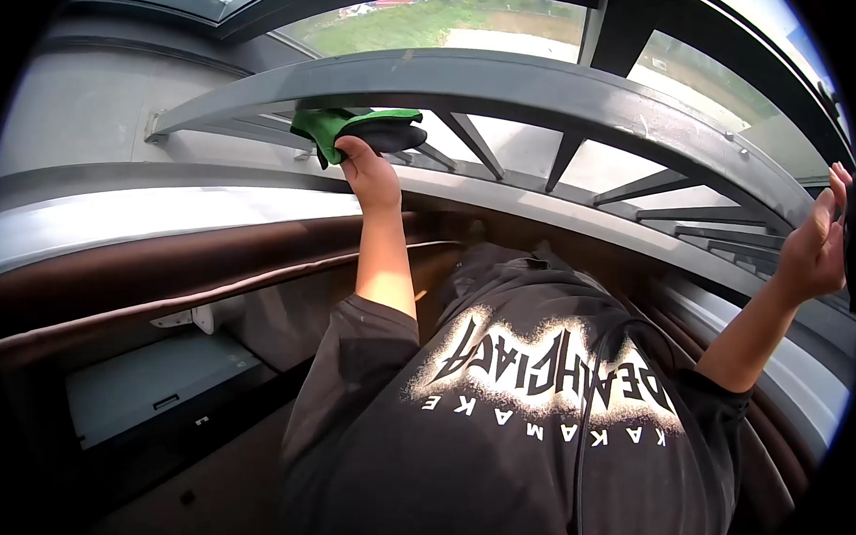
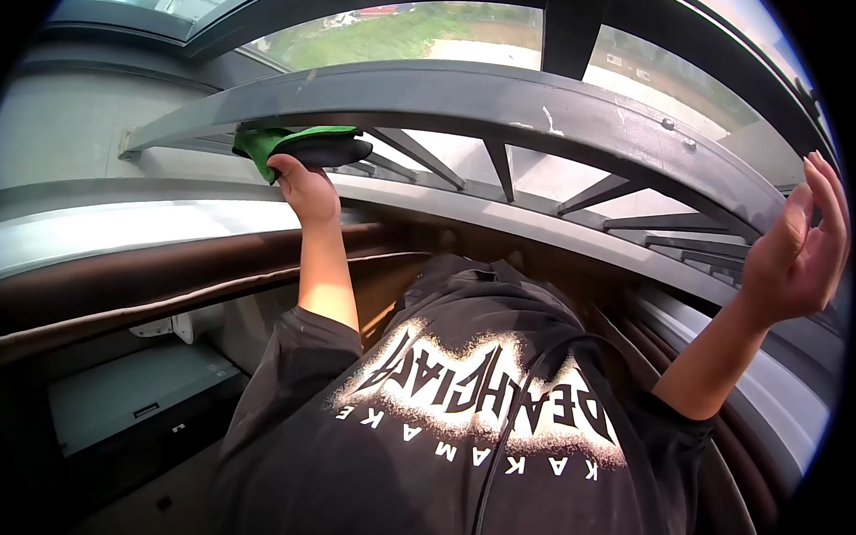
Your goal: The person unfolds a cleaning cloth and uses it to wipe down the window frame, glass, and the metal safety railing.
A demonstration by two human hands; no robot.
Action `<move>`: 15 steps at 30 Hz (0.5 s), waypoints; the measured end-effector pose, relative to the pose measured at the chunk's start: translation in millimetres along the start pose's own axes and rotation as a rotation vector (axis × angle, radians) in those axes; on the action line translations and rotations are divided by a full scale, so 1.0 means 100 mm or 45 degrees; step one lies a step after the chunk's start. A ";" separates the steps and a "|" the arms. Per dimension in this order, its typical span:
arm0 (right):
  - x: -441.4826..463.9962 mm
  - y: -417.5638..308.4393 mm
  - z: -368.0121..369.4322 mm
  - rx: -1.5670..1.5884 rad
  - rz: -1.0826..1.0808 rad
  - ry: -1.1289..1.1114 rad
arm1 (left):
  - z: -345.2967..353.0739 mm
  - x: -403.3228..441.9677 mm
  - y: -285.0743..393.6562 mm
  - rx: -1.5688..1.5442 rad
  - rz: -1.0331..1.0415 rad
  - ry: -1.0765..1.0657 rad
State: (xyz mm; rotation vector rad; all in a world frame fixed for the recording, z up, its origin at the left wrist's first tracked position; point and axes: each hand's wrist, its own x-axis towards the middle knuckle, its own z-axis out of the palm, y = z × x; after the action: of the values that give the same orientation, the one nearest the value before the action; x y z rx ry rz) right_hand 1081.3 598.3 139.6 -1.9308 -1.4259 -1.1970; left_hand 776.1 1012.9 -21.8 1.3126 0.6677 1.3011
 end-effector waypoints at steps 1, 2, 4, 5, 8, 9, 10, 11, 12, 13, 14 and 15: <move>-0.01 -0.01 -0.01 0.007 0.001 0.009 | -0.01 -0.01 -0.03 0.188 0.013 -0.034; -0.03 -0.02 -0.02 0.023 0.002 0.010 | 0.05 0.00 0.07 0.238 -0.109 0.006; -0.05 -0.02 -0.03 0.066 0.004 0.011 | 0.16 0.05 0.26 0.353 -0.230 0.022; 0.00 -0.06 -0.01 0.085 0.004 -0.005 | 0.19 0.10 0.29 0.418 -0.223 -0.003; 0.12 -0.16 0.03 0.106 -0.008 -0.056 | -0.05 0.34 0.29 0.450 -0.001 -0.392; 0.14 -0.18 0.02 0.112 0.000 -0.056 | -0.15 0.38 0.27 0.428 0.107 -0.576; 0.15 -0.20 0.02 0.119 0.008 -0.055 | -0.21 0.44 0.28 0.369 0.094 -0.666; 0.15 -0.22 0.04 0.153 0.036 -0.033 | -0.25 0.46 0.35 0.398 0.045 -0.730; 0.16 -0.24 0.04 0.169 0.047 -0.024 | -0.35 0.55 0.32 0.575 0.129 -0.815; 0.16 -0.25 0.04 0.186 0.058 -0.015 | -0.45 0.63 0.28 0.752 0.216 -0.896; 0.17 -0.25 0.03 0.183 0.053 -0.015 | -0.46 0.64 0.30 0.873 0.250 -0.863; 0.17 -0.27 0.03 0.149 0.038 -0.017 | -0.47 0.65 0.32 0.994 0.287 -0.830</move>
State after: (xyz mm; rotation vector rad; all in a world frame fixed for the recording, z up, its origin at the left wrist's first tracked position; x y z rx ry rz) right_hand 1059.4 619.1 148.7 -1.8771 -1.4359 -1.0645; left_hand 738.4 1079.7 16.8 2.3616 0.5786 0.6867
